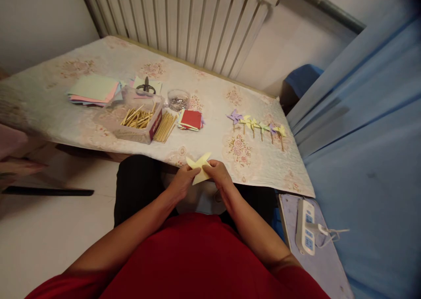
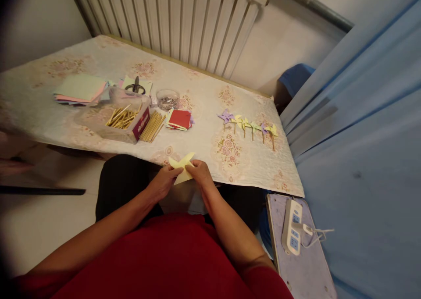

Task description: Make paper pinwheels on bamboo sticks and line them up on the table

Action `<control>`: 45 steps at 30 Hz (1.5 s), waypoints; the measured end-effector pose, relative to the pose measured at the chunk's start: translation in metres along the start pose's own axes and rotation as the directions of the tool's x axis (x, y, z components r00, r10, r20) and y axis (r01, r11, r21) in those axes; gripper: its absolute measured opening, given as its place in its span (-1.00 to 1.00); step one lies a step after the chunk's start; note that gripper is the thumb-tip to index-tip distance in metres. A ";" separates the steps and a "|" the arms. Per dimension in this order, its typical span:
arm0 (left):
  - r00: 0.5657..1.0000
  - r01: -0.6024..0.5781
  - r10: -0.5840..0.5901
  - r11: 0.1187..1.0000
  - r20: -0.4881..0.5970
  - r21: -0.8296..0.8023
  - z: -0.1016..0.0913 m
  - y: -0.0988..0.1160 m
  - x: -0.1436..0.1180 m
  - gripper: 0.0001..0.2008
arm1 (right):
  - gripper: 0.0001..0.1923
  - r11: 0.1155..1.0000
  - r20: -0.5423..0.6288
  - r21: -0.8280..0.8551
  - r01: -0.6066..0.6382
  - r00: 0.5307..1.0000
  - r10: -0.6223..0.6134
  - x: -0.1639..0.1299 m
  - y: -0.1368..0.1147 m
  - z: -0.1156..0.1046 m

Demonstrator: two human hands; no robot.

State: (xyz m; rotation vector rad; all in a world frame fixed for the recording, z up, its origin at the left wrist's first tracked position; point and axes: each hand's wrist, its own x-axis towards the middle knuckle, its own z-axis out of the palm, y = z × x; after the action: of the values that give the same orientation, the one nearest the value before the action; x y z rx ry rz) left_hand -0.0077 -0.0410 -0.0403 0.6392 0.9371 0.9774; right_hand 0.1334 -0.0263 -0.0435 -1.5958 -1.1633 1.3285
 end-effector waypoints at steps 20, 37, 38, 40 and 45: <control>0.998 0.051 -0.052 0.998 -0.033 -0.037 -0.005 0.001 -0.001 -0.70 | -0.71 0.977 0.109 0.201 -0.073 0.993 0.051 -0.014 -0.008 -0.008; 0.994 0.108 -0.105 0.990 0.037 -0.092 -0.005 0.007 0.000 -0.71 | -0.73 0.981 0.149 0.045 0.189 0.970 -0.193 -0.026 0.003 -0.024; 0.994 0.110 -0.107 0.990 0.032 -0.086 -0.005 0.007 0.000 -0.74 | -0.74 0.973 0.178 0.059 0.222 0.957 -0.229 -0.027 0.004 -0.024; 0.994 0.109 -0.108 0.991 0.017 -0.073 -0.005 0.007 0.000 -0.80 | -0.77 0.959 0.230 0.098 0.268 0.931 -0.283 -0.029 0.004 -0.025; 0.997 0.072 -0.071 0.996 0.019 -0.045 -0.004 0.005 0.000 -0.82 | -0.83 0.961 0.229 0.106 0.257 0.934 -0.275 -0.030 0.004 -0.022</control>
State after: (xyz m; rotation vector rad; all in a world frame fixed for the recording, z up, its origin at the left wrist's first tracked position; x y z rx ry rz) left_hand -0.0134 -0.0384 -0.0380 0.5712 0.9138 0.9252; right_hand 0.1547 -0.0560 -0.0341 -1.1953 -1.4048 1.3931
